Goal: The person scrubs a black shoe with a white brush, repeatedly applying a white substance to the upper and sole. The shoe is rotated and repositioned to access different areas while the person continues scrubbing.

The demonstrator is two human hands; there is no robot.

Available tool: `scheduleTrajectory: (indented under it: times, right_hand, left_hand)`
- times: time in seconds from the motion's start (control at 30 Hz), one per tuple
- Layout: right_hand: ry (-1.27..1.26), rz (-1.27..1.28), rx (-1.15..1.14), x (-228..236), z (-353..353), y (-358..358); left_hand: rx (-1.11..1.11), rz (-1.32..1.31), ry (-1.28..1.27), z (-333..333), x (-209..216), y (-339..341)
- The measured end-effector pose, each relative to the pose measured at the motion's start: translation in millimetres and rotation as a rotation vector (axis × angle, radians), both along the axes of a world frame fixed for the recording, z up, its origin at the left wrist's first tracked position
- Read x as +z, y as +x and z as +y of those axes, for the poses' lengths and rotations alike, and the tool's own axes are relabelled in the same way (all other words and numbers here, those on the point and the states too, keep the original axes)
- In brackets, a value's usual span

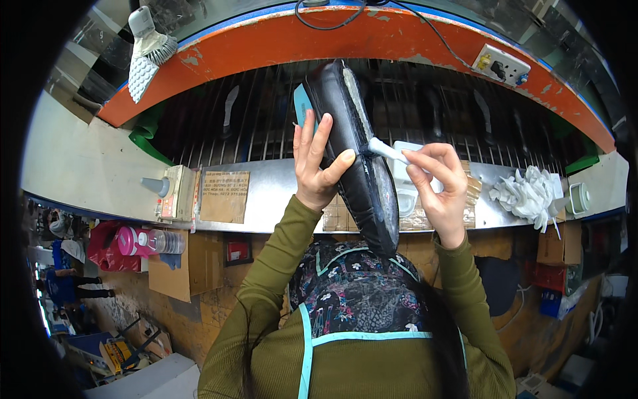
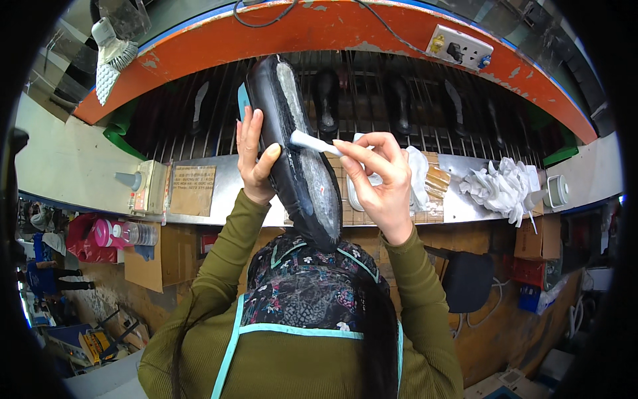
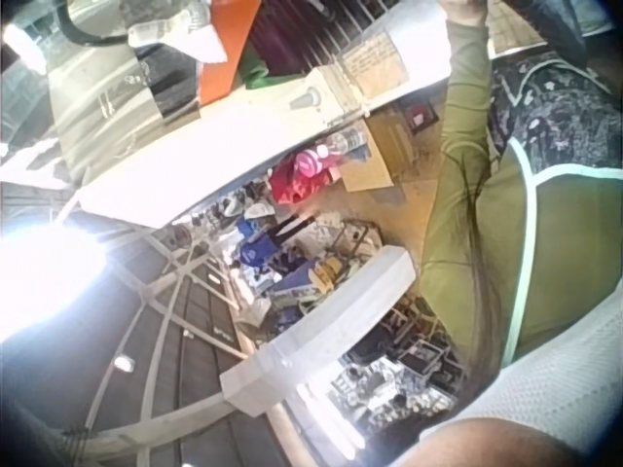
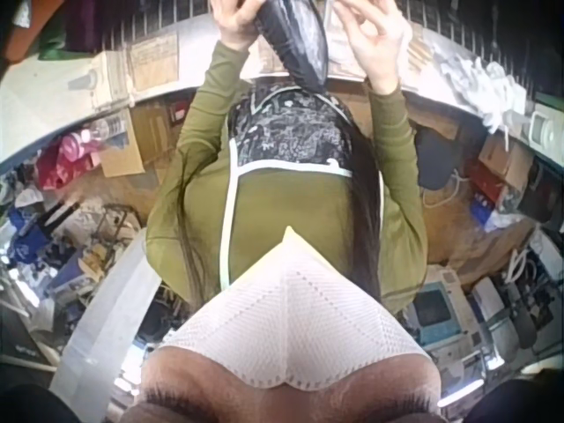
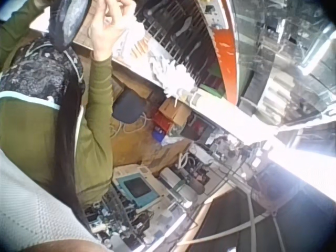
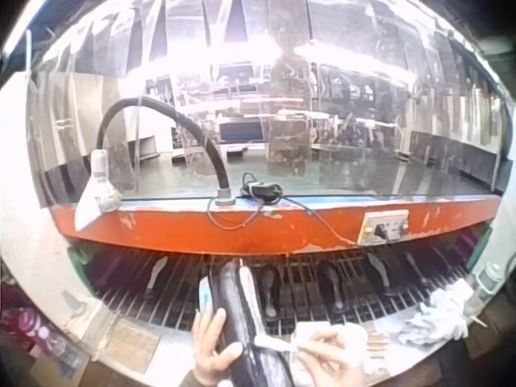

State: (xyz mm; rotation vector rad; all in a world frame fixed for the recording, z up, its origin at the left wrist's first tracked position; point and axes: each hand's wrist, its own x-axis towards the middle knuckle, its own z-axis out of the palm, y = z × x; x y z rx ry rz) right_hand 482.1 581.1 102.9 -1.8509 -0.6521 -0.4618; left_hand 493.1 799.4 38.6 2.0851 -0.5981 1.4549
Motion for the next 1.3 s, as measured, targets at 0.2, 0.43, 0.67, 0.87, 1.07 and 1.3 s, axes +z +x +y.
scheduleTrajectory:
  times: [0.2,0.43,0.67,0.87,1.07,1.3]
  right_hand:
    - [-0.038,-0.003,0.172,-6.3,-11.2,7.5]
    - [-0.042,0.115,0.261,-15.1,-19.3,-12.3]
    - [0.152,0.462,0.371,-31.5,-35.2,-42.6]
    - [0.146,0.414,0.173,-38.4,-22.9,-58.5]
    - [0.060,0.242,0.109,-35.3,-19.3,-42.5]
    - [-0.090,0.079,-0.021,-19.9,-15.7,-33.0]
  left_hand:
    - [-0.023,0.033,-0.019,5.9,4.6,-1.6]
    - [-0.005,0.107,-0.037,10.2,-4.8,-6.1]
    - [-0.013,0.220,-0.097,9.5,-10.4,-13.3]
    - [-0.029,0.286,-0.119,5.8,-19.4,-13.6]
    - [-0.010,0.327,-0.091,0.1,-18.7,-16.1]
    - [0.001,0.309,-0.081,0.3,-14.1,-16.9]
